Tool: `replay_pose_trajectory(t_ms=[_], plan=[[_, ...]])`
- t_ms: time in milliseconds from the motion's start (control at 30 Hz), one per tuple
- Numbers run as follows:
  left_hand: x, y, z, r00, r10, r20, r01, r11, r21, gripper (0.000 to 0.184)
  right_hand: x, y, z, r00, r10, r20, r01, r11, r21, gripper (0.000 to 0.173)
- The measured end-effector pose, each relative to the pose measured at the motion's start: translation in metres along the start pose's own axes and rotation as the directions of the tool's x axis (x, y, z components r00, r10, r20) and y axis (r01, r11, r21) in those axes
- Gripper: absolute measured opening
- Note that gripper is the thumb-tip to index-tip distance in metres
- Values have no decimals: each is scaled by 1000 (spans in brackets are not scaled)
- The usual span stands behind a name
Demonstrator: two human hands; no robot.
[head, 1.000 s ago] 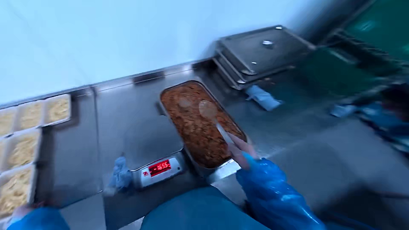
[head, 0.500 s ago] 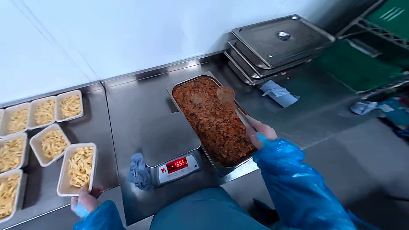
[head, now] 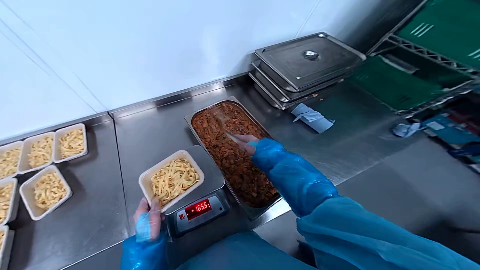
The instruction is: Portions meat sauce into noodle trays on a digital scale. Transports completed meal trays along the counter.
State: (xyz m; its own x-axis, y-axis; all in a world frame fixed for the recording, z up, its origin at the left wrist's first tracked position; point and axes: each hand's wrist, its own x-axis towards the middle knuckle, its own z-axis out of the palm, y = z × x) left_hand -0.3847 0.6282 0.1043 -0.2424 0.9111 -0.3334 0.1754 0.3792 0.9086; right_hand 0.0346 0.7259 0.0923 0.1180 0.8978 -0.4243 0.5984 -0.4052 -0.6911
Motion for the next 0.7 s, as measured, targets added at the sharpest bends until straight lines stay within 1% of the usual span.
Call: replay_pose_trajectory(t_ms=[67,100,167,233,267,333,433,500,567,600,633,700], plan=[[2,2,2,999,46,1,-46,998,48,13,-17,2,6,998,23,55,-35,974,223,41],[2,3,2,998,64,-3,-64,994,85,13,-22,8,12,998,36,46,-51,925,376,40],[2,5,1,996,85,12,-86,981,173,20,-31,18,26,995,96,15,-84,769,634,39],[1,6,2,994,106,29,-110,961,255,24,-38,23,36,993,119,7,-80,621,779,38],[-1,7,4,992,116,40,-123,948,294,26,-41,27,39,995,101,4,-62,585,809,37],[-4,10,4,987,139,76,-158,900,407,30,-49,34,42,996,78,-37,-12,552,834,37],[-6,15,6,971,207,123,-240,781,577,39,-69,36,39,989,65,-134,72,580,811,40],[-8,12,7,949,285,137,-308,734,605,50,-84,40,34,984,26,-176,125,601,789,42],[-7,-2,5,918,384,103,-373,744,555,61,-99,42,31,979,11,-202,154,609,779,42],[-5,-11,2,901,427,79,-407,767,496,64,-107,43,31,976,8,-218,168,606,777,41],[-4,-19,-1,881,470,47,-445,791,419,65,-114,44,32,972,10,-234,179,608,773,41],[-5,-34,-11,881,473,19,-464,854,234,67,-129,49,37,971,20,-237,173,627,760,42]])
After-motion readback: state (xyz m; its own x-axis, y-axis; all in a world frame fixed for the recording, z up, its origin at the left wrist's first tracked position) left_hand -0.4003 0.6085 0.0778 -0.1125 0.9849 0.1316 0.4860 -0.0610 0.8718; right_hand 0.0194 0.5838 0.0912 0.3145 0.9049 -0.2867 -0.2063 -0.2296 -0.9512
